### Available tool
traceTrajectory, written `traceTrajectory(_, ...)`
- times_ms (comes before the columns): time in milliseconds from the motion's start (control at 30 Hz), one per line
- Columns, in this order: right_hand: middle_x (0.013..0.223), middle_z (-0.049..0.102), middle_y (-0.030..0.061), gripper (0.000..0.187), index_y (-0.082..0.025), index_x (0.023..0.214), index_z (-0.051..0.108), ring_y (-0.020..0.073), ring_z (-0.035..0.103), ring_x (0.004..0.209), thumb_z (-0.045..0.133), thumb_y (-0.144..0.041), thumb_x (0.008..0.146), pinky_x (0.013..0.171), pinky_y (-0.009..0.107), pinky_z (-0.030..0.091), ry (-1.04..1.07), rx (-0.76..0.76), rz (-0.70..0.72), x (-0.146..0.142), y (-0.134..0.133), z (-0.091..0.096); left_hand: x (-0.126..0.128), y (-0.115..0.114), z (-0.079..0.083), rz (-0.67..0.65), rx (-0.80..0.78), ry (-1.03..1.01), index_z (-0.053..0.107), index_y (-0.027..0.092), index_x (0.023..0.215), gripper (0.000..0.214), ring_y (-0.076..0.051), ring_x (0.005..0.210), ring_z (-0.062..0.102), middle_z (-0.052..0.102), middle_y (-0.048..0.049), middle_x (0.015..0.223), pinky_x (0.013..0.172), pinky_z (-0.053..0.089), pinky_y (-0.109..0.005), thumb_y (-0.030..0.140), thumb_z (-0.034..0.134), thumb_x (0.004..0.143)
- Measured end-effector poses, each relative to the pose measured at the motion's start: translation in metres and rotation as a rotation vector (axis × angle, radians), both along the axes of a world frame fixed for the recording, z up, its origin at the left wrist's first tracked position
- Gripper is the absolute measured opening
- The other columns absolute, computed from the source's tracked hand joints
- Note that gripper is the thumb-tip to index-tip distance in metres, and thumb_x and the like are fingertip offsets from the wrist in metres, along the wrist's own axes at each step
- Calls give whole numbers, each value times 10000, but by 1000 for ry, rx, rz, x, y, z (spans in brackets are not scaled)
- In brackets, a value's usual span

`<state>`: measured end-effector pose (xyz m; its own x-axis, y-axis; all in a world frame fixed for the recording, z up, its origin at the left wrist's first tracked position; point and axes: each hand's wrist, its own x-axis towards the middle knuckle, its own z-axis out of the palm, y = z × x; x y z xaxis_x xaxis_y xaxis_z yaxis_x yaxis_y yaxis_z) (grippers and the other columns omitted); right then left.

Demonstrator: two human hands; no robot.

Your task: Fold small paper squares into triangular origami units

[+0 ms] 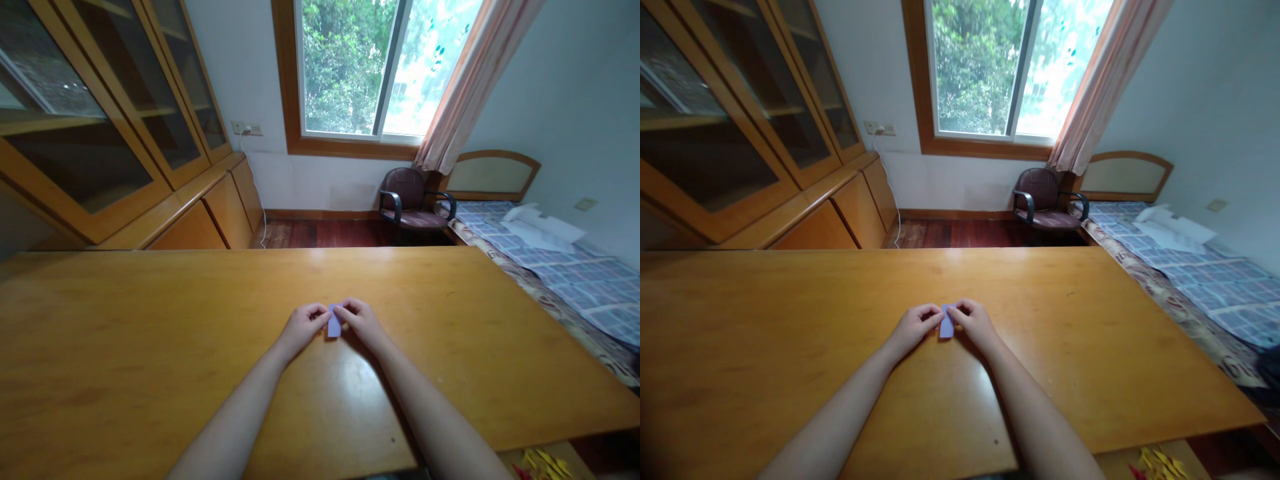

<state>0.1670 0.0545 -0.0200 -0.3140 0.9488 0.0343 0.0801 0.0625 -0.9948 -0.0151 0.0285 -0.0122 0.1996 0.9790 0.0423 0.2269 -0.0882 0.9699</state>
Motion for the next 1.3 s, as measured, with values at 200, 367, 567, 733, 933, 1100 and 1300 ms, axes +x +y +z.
traceTrajectory(200, 663, 628, 2, 281, -162, 718, 658, 152, 558, 641, 671, -431, 797, 636, 267, 428, 12, -6, -14, 0, 0, -1, 0, 1, -2, 4, -4, 6, 692, 145, 778, 267, -165, 711, 590, 663, -22, 737, 679, 436, -248, 394, 619, 839)
traceTrajectory(367, 677, 636, 4, 297, -159, 727, 658, 149, 562, 641, 667, -445, 804, 641, 266, 431, 0, -8, -9, 0, -1, 1, 0, 2, -2, 9, -16, 0, 698, 145, 775, 273, -172, 715, 595, 670, -25, 737, 682, 439, -253, 400, 618, 829)
traceTrajectory(567, 669, 633, 5, 300, -163, 725, 653, 151, 560, 633, 671, -454, 797, 626, 265, 427, -2, -16, -9, -1, -1, 2, 0, 1, -1, 12, -14, 0, 694, 148, 761, 266, -173, 714, 596, 669, -24, 731, 684, 439, -255, 395, 619, 827)
traceTrajectory(733, 662, 630, 3, 314, -166, 717, 648, 153, 560, 640, 669, -470, 791, 629, 263, 427, -13, -1, -13, -1, 0, 1, 0, 2, -3, 14, -3, 15, 691, 148, 762, 265, -170, 706, 591, 664, -23, 728, 672, 432, -252, 393, 618, 832)
traceTrajectory(933, 653, 628, 4, 311, -164, 711, 651, 153, 554, 631, 676, -465, 788, 621, 266, 421, -17, 8, -22, -1, 0, 0, -1, 2, -5, 13, -3, 7, 690, 147, 763, 267, -169, 700, 591, 662, -22, 722, 668, 435, -251, 395, 618, 832)
traceTrajectory(1100, 660, 629, 2, 292, -162, 718, 656, 152, 555, 637, 677, -443, 795, 627, 266, 419, -12, 3, -20, -1, 0, -1, -1, 2, -5, 14, 7, 18, 699, 151, 771, 259, -173, 716, 602, 678, -26, 740, 678, 438, -251, 390, 620, 830)
traceTrajectory(1300, 646, 620, 0, 290, -159, 712, 653, 150, 549, 623, 678, -435, 795, 615, 266, 411, -21, 2, -26, -1, 1, -2, 0, 2, -3, 13, 12, 26, 702, 153, 774, 252, -168, 716, 602, 680, -22, 743, 672, 436, -245, 381, 616, 838)
